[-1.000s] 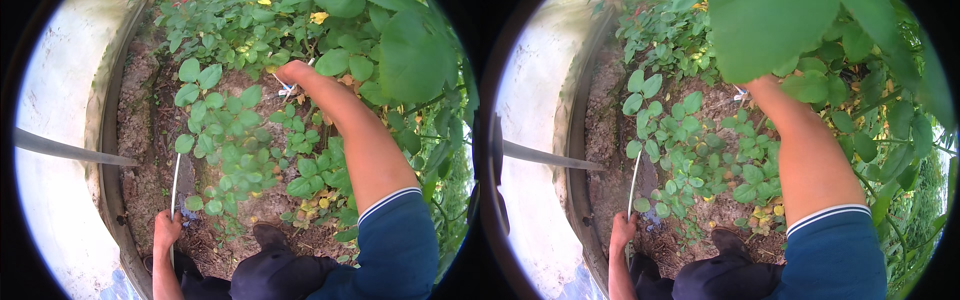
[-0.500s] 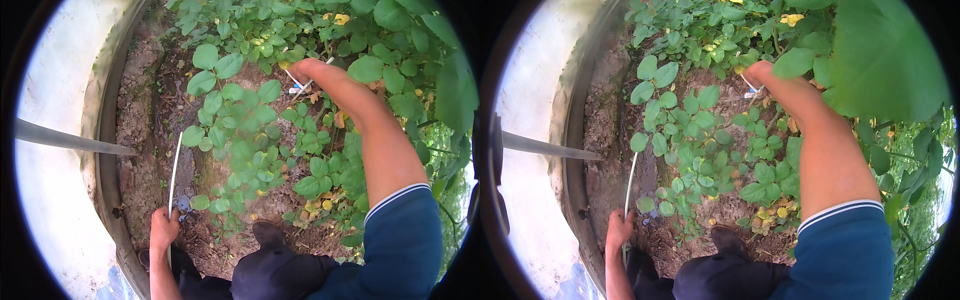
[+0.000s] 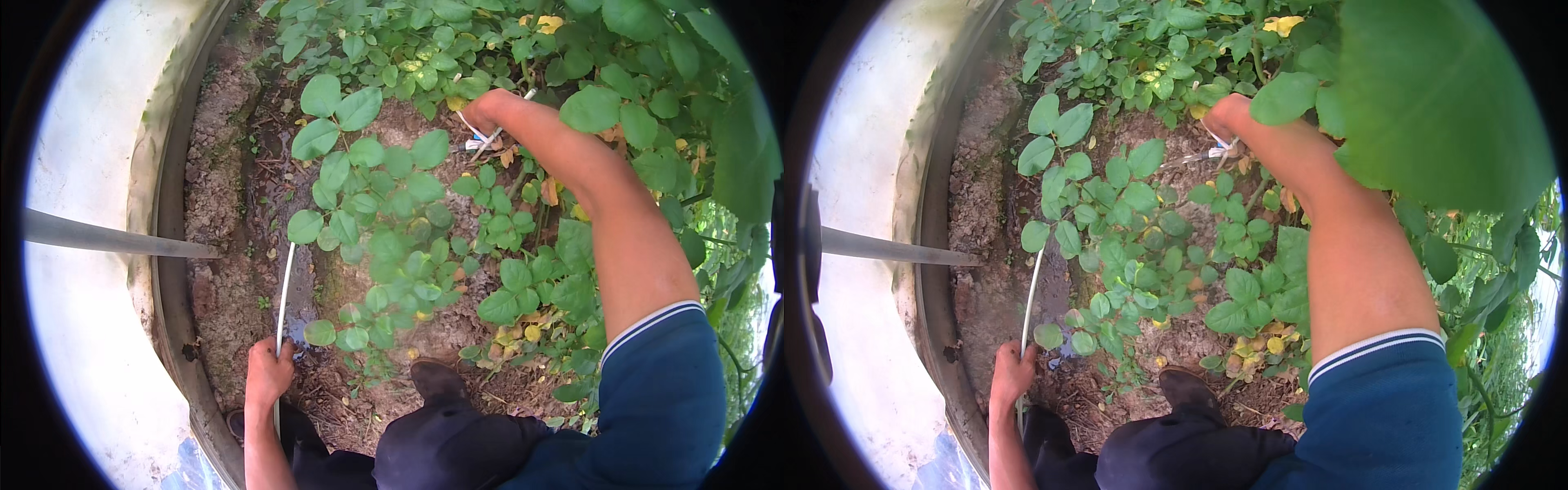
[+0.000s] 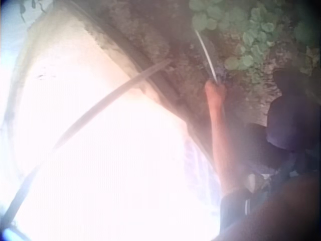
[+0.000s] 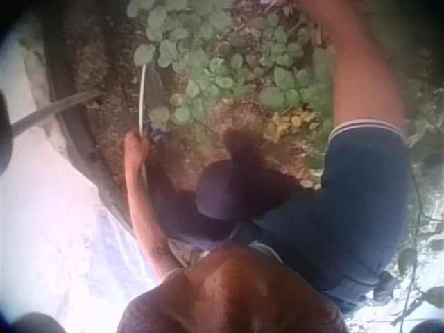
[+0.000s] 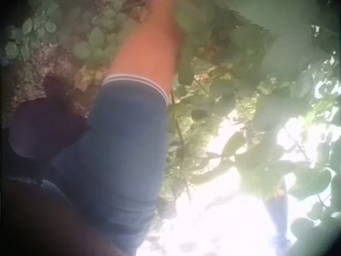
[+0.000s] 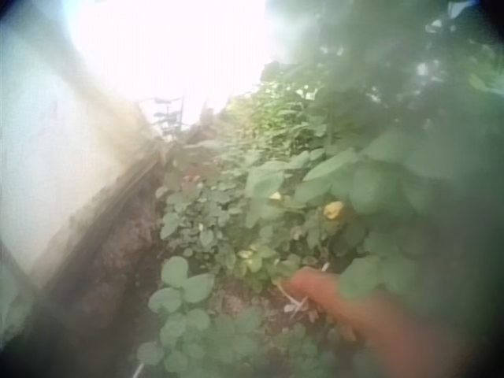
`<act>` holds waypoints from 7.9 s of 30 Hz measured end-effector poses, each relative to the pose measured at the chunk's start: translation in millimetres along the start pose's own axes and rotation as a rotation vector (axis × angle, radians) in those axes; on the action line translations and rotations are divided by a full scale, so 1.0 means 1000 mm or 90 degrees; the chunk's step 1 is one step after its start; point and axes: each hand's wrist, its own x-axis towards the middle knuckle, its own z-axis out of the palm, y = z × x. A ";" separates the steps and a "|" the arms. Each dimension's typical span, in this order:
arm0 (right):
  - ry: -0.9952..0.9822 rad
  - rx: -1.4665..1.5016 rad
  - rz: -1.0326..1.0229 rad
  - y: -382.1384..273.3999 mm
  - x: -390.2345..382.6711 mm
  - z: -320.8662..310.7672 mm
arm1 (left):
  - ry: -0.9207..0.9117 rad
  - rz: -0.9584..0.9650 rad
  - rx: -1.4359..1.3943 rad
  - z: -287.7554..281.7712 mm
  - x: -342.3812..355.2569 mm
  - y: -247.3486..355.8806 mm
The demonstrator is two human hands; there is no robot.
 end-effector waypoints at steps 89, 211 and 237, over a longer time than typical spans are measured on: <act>-0.011 0.047 0.082 -0.019 -0.023 -0.009 | -0.023 -0.018 0.022 0.006 0.002 0.000; 0.045 0.184 0.182 -0.028 -0.035 -0.007 | -0.017 0.019 -0.017 0.003 0.011 -0.004; -0.013 0.216 0.196 -0.024 -0.017 -0.001 | -0.025 0.015 -0.010 0.005 0.017 -0.004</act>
